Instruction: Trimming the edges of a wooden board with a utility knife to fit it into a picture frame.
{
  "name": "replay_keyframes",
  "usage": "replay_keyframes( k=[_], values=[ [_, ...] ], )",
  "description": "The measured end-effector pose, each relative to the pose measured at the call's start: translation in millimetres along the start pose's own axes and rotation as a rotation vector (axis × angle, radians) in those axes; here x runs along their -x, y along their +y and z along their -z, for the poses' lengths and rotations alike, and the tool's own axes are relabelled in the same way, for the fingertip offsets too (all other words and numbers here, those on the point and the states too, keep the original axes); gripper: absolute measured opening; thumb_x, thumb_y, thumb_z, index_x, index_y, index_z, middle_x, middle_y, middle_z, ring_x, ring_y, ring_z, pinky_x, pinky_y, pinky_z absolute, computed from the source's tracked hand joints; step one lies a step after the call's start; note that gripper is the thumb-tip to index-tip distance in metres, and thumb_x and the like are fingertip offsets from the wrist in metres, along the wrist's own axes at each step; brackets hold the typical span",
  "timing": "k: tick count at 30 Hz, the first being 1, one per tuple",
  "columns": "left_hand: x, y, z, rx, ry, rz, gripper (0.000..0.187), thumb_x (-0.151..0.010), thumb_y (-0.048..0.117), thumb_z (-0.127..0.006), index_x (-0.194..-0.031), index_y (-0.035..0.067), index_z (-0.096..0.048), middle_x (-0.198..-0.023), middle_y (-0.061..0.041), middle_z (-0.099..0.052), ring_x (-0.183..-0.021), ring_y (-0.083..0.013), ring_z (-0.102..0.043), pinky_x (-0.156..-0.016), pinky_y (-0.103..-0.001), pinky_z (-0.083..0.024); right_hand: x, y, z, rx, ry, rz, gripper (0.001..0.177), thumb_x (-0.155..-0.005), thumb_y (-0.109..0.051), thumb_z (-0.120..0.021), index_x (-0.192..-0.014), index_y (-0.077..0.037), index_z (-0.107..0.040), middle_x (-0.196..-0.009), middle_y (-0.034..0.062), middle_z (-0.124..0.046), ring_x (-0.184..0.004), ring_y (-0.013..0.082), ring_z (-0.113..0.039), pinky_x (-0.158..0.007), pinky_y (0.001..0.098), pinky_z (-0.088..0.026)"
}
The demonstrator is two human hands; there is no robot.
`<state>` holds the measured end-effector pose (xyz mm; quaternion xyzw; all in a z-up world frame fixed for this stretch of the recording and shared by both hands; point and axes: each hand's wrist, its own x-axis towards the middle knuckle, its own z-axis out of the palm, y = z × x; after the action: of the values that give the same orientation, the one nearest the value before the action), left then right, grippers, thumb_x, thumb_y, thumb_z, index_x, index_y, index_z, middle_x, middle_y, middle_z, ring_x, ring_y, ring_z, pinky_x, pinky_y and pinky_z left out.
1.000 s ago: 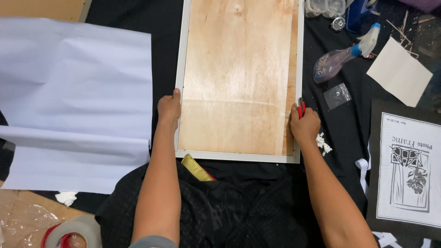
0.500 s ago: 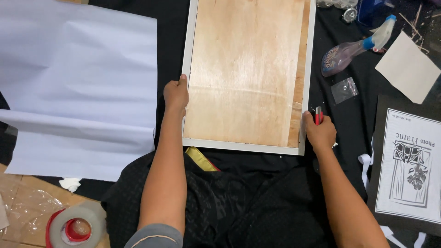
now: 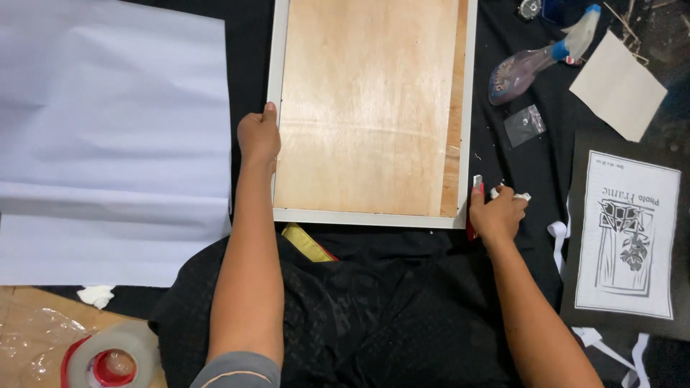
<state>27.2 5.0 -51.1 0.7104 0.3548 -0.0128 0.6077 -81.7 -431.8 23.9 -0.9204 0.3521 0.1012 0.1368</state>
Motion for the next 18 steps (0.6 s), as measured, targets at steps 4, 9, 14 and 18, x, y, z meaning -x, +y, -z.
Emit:
replay_keyframes(
  k=[4, 9, 14, 18],
  values=[
    [16.4, 19.3, 5.6, -0.021, -0.006, 0.033, 0.043, -0.106, 0.038, -0.055, -0.109, -0.003, -0.069, -0.082, -0.009, -0.067, -0.079, -0.0182, -0.066, -0.067, -0.032, -0.057, 59.6, 9.8, -37.6, -0.806, -0.166, -0.397, 0.095, -0.094, -0.046, -0.077, -0.151, 0.011, -0.028, -0.134, 0.0305, -0.041, -0.099, 0.0362, -0.061, -0.064, 0.0525, -0.052],
    [3.0, 0.7, 3.7, -0.039, 0.01, 0.011, 0.042, -0.106, 0.041, -0.056, -0.107, 0.001, -0.07, -0.083, -0.007, -0.068, -0.078, -0.0154, -0.068, -0.066, -0.031, -0.058, 136.7, -36.7, -66.0, -1.681, -0.728, -0.791, 0.045, -0.096, -0.029, -0.071, -0.13, -0.008, -0.05, -0.136, 0.0077, -0.047, -0.142, 0.03, -0.047, -0.117, 0.0415, -0.038],
    [-6.9, -14.7, 2.1, -0.022, 0.012, -0.036, 0.038, -0.107, 0.037, -0.055, -0.095, 0.003, -0.069, -0.073, -0.003, -0.061, -0.071, -0.013, -0.063, -0.065, -0.029, -0.056, 134.4, -55.7, -65.1, -1.968, -0.689, -0.716, 0.032, -0.094, -0.013, -0.073, -0.12, -0.002, -0.056, -0.127, 0.01, -0.051, -0.137, 0.0339, -0.051, -0.122, 0.05, -0.035],
    [1.3, -12.9, -0.7, -0.038, 0.004, -0.028, 0.036, -0.107, 0.034, -0.055, -0.092, 0.004, -0.068, -0.072, -0.003, -0.059, -0.07, -0.0132, -0.061, -0.063, -0.029, -0.054, 138.9, -67.1, -45.3, -2.007, -0.705, -0.62, 0.044, -0.09, -0.012, -0.074, -0.13, -0.003, -0.059, -0.144, 0.0104, -0.055, -0.137, 0.0312, -0.052, -0.126, 0.0513, -0.032]
  ],
)
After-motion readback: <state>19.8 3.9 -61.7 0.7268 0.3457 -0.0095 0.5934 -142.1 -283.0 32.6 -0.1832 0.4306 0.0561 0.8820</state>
